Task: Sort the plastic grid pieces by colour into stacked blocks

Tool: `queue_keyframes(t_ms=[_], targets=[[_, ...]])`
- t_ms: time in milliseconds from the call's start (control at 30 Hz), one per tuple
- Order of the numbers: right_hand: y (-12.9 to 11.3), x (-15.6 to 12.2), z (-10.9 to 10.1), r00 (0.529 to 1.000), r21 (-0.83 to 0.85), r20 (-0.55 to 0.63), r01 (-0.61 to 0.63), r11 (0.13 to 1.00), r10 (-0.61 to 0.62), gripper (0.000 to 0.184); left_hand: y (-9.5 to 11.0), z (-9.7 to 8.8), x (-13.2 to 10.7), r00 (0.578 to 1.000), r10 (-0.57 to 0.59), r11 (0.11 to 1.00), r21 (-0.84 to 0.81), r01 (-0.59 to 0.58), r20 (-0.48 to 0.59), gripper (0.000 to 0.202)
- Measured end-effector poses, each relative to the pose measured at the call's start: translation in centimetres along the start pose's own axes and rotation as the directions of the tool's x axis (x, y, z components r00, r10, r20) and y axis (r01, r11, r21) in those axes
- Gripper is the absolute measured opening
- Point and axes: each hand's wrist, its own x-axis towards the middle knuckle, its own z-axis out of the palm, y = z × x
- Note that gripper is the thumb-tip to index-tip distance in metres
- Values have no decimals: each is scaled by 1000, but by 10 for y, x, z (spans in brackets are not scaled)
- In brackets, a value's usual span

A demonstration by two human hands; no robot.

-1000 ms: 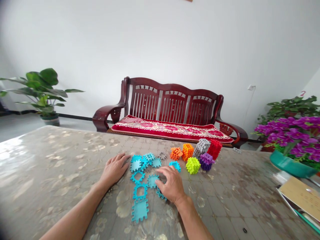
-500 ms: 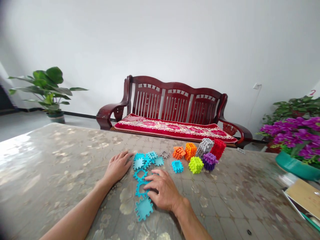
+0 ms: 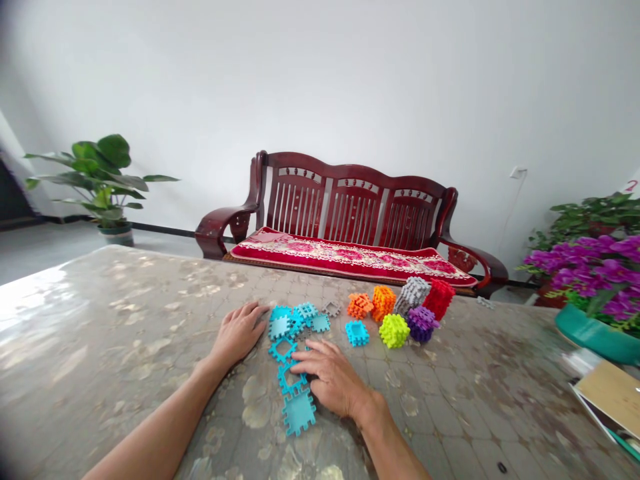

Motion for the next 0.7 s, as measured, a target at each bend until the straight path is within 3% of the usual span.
queue_keyframes(t_ms=[100, 333, 500, 600, 700], targets=[[-2, 0, 0, 1000, -6, -2, 7, 1000, -7, 64, 1, -1, 0, 1000, -5, 1000, 6, 5, 10, 41], [-4, 2, 7, 993, -85, -100, 46, 995, -55, 30, 4, -6, -2, 1000, -2, 1000, 7, 2, 15, 42], [-1, 5, 15, 976, -67, -196, 87, 994, -98, 20, 3, -5, -2, 1000, -4, 1000, 4, 4, 13, 41], [4, 5, 17, 939, 27, -343, 19, 999, -9, 23, 3, -5, -1, 1000, -3, 1000, -1, 3, 13, 42], [13, 5, 15, 856, 178, -473, -138, 974, 208, 32, 2, -4, -1, 1000, -7, 1000, 1, 7, 16, 41]])
